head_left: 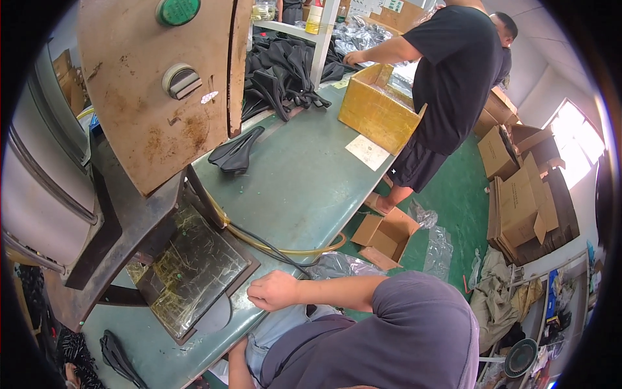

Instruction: Assembling bicycle seats by attaching rails to the saddle base and securing them with a pneumatic press.

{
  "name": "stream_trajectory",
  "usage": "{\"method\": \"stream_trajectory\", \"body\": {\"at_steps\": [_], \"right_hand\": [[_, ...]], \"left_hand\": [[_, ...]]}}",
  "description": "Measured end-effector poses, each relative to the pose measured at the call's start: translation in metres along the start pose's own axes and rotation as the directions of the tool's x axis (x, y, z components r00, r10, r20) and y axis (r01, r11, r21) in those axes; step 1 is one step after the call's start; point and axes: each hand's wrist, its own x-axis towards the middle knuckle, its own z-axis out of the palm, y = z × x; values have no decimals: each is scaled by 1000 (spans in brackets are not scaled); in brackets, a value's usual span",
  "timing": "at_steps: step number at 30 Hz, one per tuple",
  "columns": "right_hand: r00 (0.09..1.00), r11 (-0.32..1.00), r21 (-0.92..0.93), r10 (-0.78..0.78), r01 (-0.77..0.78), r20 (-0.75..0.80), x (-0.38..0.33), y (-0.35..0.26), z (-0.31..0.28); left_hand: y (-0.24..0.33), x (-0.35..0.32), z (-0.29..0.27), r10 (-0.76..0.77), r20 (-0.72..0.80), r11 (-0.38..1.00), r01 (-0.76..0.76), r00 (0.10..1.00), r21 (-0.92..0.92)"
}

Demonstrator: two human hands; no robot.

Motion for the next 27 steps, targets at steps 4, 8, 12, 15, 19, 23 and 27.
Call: {"method": "stream_trajectory", "body": {"at_steps": [4, 8, 12, 15, 19, 23, 27], "right_hand": [[1000, 1000, 7, 4, -4, -20, 0, -1, -4], [1000, 1000, 3, -3, 3, -22, -1, 1, -1], [1000, 1000, 8, -4, 5, -24, 0, 0, -3], [1000, 1000, 4, -9, 9, -28, 0, -1, -3], [1000, 1000, 0, -5, 5, -27, 0, 0, -2], [1000, 1000, -6, -5, 5, -24, -1, 0, -3], [1000, 1000, 12, -8, 9, -25, 0, 1, -1]], "left_hand": [[0, 0, 3, 6, -3, 999, -6, 1000, -33], [0, 0, 3, 4, -7, 1000, -4, 1000, -17], [4, 0, -1, -6, 10, 999, 7, 1000, -32], [12, -3, -7, -16, 18, 998, 17, 1000, -56], [15, -5, -13, -14, 43, 999, 16, 999, -43], [23, -8, -19, -8, 44, 997, 11, 999, -76], [17, -7, -14, 11, 9, 998, -10, 1000, -66]]}}
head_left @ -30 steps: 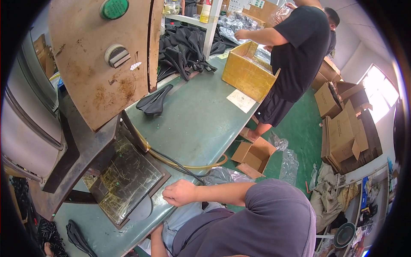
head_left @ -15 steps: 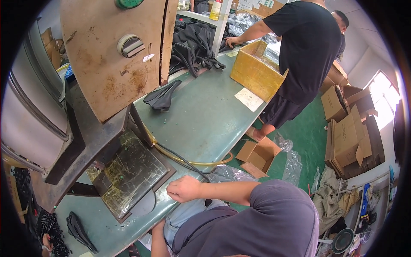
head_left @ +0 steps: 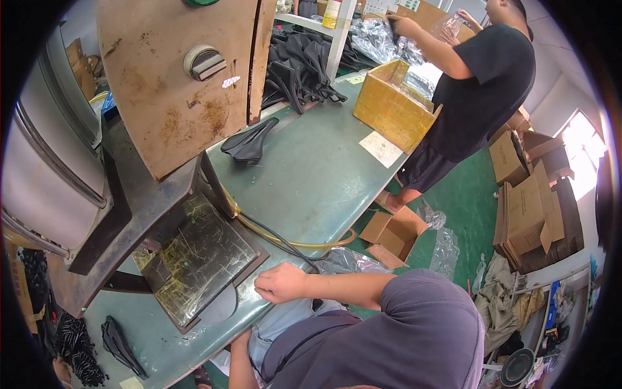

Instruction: Assembling bicycle seats by attaching rails to the saddle base and securing them with a pneumatic press.

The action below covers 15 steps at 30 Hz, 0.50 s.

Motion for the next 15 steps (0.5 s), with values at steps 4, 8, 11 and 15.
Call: {"method": "stream_trajectory", "body": {"at_steps": [4, 8, 11, 15], "right_hand": [[999, 1000, -22, -17, 16, -39, 0, 1, 1], [999, 1000, -20, -13, 12, -40, -1, 2, 3], [999, 1000, -13, -15, 15, -39, 2, -1, 0], [999, 1000, -18, -11, 11, -36, 0, 0, 0]], "left_hand": [[-6, 3, 3, 10, 21, 1000, -9, 1000, -24], [-5, 2, 3, 22, 5, 999, -22, 1000, -42], [-4, 1, 4, 11, -27, 1000, -11, 1000, -8], [6, 0, -3, -2, 1, 1000, 2, 1000, -1]]}}
